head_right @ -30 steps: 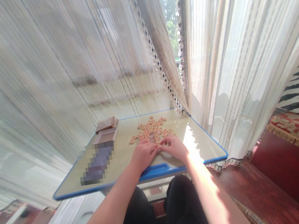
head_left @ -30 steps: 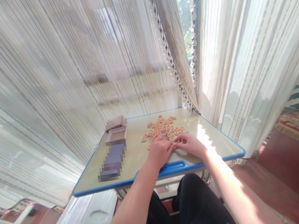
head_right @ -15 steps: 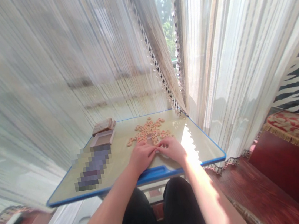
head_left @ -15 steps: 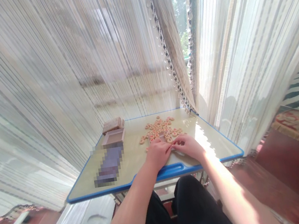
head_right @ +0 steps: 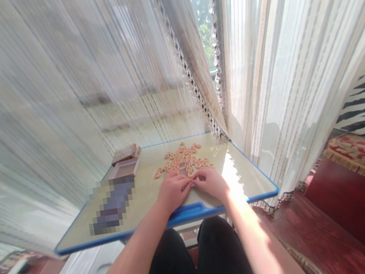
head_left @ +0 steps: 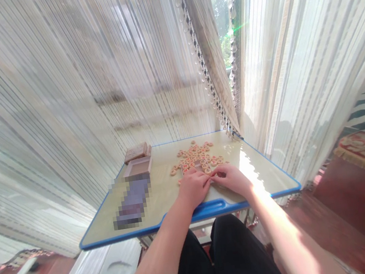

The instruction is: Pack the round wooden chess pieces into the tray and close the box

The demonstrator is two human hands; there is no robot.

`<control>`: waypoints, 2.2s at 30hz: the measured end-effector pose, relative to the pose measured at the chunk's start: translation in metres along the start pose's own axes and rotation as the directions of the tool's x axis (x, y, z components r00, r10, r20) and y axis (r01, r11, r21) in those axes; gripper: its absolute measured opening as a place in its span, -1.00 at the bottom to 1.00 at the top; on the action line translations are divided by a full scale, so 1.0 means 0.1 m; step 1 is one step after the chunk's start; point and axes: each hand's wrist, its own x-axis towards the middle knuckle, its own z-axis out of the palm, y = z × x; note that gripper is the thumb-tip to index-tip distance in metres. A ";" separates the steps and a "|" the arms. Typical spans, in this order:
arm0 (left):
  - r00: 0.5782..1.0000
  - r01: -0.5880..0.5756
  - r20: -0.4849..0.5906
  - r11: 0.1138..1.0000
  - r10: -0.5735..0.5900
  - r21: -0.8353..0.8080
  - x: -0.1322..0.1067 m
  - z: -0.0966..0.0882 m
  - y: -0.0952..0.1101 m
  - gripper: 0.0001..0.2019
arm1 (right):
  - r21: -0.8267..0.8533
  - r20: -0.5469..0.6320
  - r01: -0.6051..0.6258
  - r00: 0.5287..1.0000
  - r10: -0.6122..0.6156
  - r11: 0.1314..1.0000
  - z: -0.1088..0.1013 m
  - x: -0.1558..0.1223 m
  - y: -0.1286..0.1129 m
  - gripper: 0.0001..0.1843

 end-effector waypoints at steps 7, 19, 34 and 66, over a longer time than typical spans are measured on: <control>1.000 0.010 0.000 1.000 -0.010 0.006 0.00 0.02 0.01 -0.75 | -0.002 -0.008 -0.016 1.000 0.016 1.000 0.00 -0.02 -0.02 -0.81; 1.000 -0.003 0.001 1.000 0.003 -0.008 0.00 0.00 0.02 -0.76 | -0.098 -0.020 0.045 0.999 -0.047 0.994 0.03 -0.03 -0.03 -0.79; 0.999 0.015 0.032 1.000 -0.014 -0.024 0.00 -0.01 0.03 -0.78 | -0.144 -0.003 0.029 1.000 -0.030 0.989 0.04 -0.05 -0.05 -0.80; 0.994 0.108 0.025 0.994 -0.108 0.019 0.02 -0.04 0.04 -0.78 | -0.134 -0.045 -0.073 0.997 0.068 0.988 0.08 -0.01 -0.03 -0.66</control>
